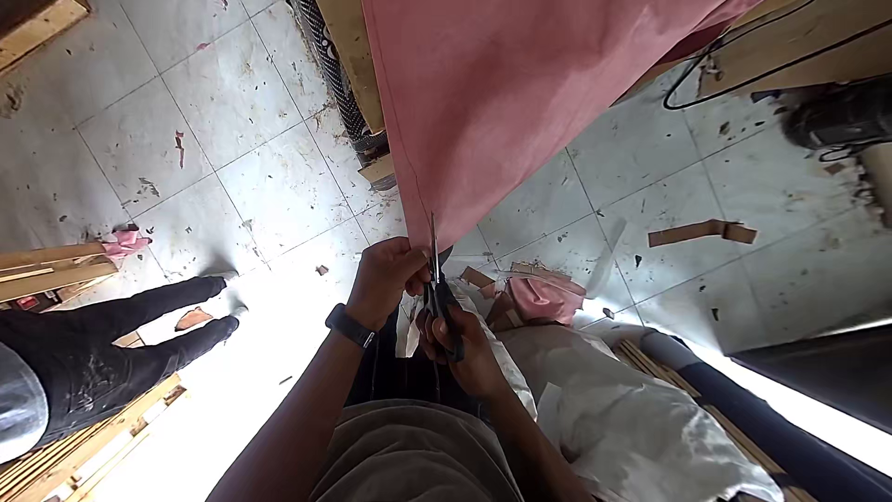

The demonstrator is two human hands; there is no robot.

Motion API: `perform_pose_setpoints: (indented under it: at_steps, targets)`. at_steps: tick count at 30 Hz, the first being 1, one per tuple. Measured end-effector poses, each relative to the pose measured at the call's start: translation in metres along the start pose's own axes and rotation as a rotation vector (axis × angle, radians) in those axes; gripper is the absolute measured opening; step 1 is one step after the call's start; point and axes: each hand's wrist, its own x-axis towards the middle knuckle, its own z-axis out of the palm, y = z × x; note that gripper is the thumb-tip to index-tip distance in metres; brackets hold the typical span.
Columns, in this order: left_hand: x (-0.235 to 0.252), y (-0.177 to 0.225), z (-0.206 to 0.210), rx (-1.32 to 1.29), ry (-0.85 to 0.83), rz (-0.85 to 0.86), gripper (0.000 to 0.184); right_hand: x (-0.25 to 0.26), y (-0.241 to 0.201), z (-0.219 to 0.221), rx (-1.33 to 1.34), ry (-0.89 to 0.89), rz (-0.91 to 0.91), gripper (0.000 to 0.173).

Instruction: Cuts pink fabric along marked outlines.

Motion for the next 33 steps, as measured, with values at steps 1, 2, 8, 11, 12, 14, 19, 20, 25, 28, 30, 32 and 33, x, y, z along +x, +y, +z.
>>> perform_pose_setpoints:
  at_steps: [1, 2, 8, 11, 12, 14, 19, 20, 25, 28, 30, 32, 33]
  targets:
    - [0.0, 0.0, 0.0, 0.001, 0.005, -0.003, 0.018, 0.0, 0.0, 0.001, -0.011, 0.011, 0.003, 0.04]
    - [0.0, 0.001, -0.001, 0.012, 0.009, -0.012, 0.018, -0.001, 0.0, 0.001, -0.022, 0.02, 0.007, 0.039]
    - [0.0, 0.004, -0.007, 0.012, -0.005, -0.027, 0.018, -0.002, -0.004, 0.005, -0.029, 0.039, -0.001, 0.036]
    - [-0.001, 0.005, -0.01, 0.014, -0.019, -0.01, 0.018, 0.004, -0.009, 0.005, -0.039, 0.033, 0.019, 0.038]
    - [-0.002, 0.005, -0.011, 0.023, -0.025, -0.004, 0.018, 0.008, -0.012, 0.004, -0.044, 0.027, 0.023, 0.039]
    - [-0.003, 0.004, -0.013, 0.031, -0.041, 0.007, 0.019, 0.018, -0.017, 0.003, -0.069, 0.003, 0.026, 0.047]
    - [-0.003, 0.007, -0.017, 0.027, -0.04, 0.018, 0.019, 0.031, -0.024, 0.001, -0.122, -0.021, 0.047, 0.054]
    - [-0.003, 0.007, -0.018, 0.022, -0.041, 0.02, 0.019, 0.031, -0.024, 0.002, -0.123, -0.017, 0.044, 0.053]
    - [-0.005, 0.008, -0.02, 0.016, -0.043, 0.005, 0.018, 0.028, -0.028, 0.009, -0.136, 0.065, 0.076, 0.047]
    - [-0.004, 0.006, -0.023, 0.017, -0.046, 0.008, 0.018, 0.028, -0.03, 0.01, -0.139, 0.083, 0.078, 0.042]
    - [-0.004, 0.005, -0.025, 0.013, -0.049, 0.003, 0.019, 0.028, -0.031, 0.01, -0.132, 0.088, 0.076, 0.039]
    - [-0.004, 0.006, -0.025, 0.023, -0.048, 0.006, 0.018, 0.028, -0.033, 0.01, -0.138, 0.081, 0.078, 0.037]
    - [-0.005, 0.006, -0.025, 0.028, -0.046, 0.007, 0.018, 0.028, -0.034, 0.009, -0.138, 0.072, 0.075, 0.037]
